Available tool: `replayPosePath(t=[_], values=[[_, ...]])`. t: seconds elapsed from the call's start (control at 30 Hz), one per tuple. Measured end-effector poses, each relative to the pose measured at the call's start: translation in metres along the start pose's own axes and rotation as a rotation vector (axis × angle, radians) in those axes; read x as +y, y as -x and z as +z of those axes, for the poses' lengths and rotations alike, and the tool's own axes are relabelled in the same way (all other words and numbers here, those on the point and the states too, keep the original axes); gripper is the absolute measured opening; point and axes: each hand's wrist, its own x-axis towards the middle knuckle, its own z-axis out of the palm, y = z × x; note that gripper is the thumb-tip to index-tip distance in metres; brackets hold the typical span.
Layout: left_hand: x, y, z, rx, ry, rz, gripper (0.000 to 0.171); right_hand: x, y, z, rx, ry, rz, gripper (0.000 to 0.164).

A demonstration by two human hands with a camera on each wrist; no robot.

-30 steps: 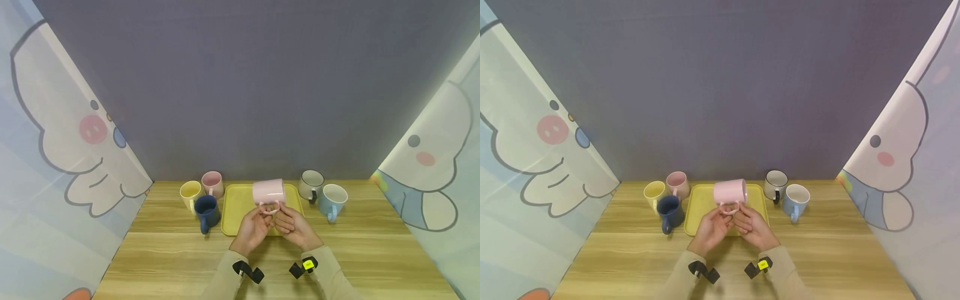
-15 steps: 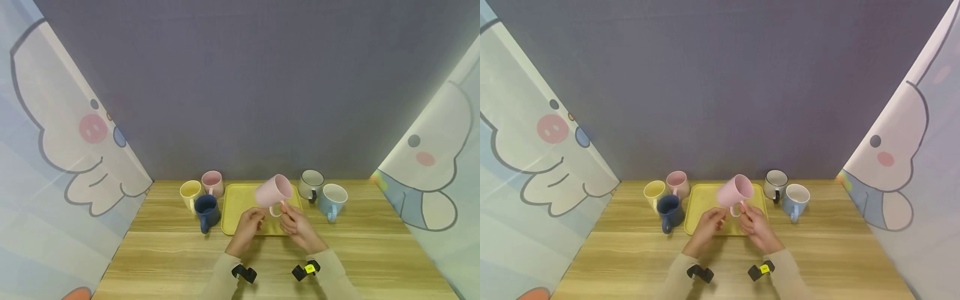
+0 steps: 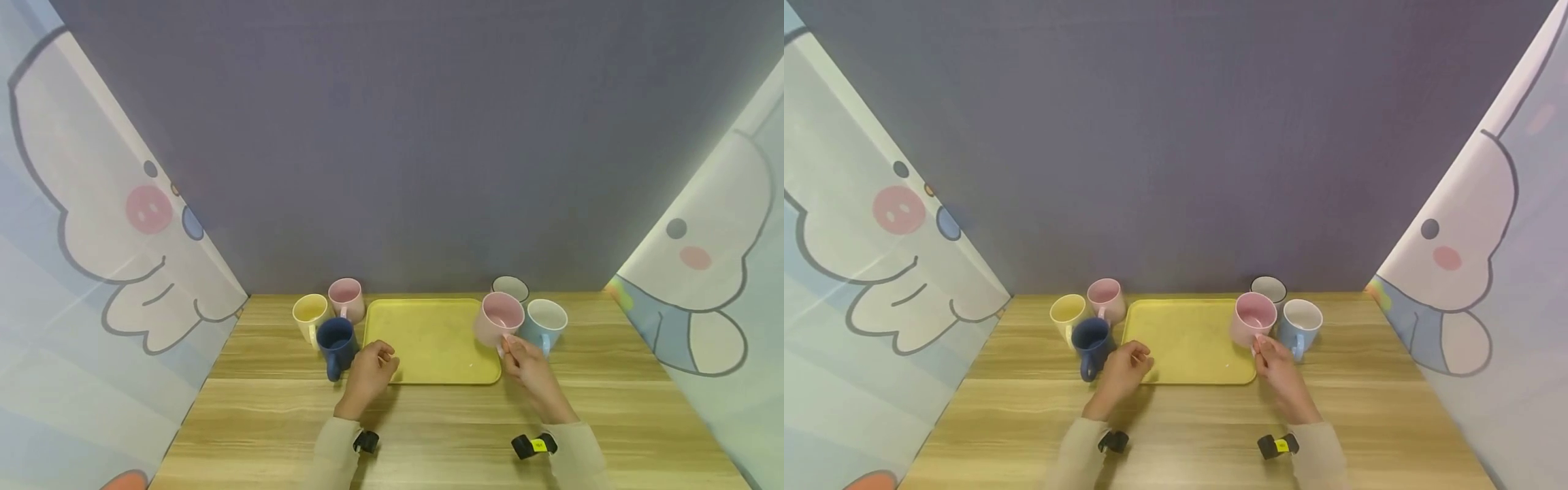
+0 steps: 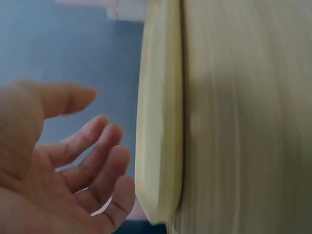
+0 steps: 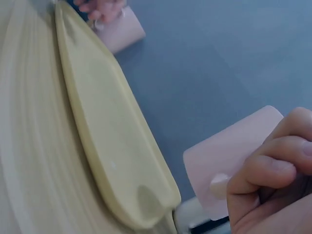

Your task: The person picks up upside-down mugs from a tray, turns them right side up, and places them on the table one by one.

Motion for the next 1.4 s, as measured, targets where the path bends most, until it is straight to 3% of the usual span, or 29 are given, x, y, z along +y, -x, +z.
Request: replayPosePath(t=[0.23,0.37,0.53,0.97,1.1,1.23,1.4], values=[[-0.012,0.009,-0.003,-0.099,-0.200,0.093,0.024,0.003,0.013,-0.014,0.073,0.105,0.044,0.041],[-0.017,0.012,-0.004,-0.145,-0.205,0.123,0.023,0.007,0.020,-0.018,0.100,0.163,0.024,0.043],[-0.022,0.013,-0.004,-0.150,-0.195,0.145,0.016,0.010,0.027,-0.022,0.152,0.199,0.040,0.046],[-0.025,0.016,-0.001,-0.119,-0.218,0.146,0.013,0.025,0.035,-0.032,0.265,0.047,0.108,0.039],[-0.025,0.017,0.000,-0.116,-0.219,0.153,0.014,0.032,0.037,-0.033,0.236,0.001,0.112,0.037],[-0.026,0.016,0.001,-0.100,-0.226,0.166,0.014,0.032,0.036,-0.035,0.204,0.097,0.126,0.043],[-0.026,0.014,0.000,-0.085,-0.240,0.177,0.012,0.020,0.037,-0.030,0.276,0.467,0.207,0.054]])
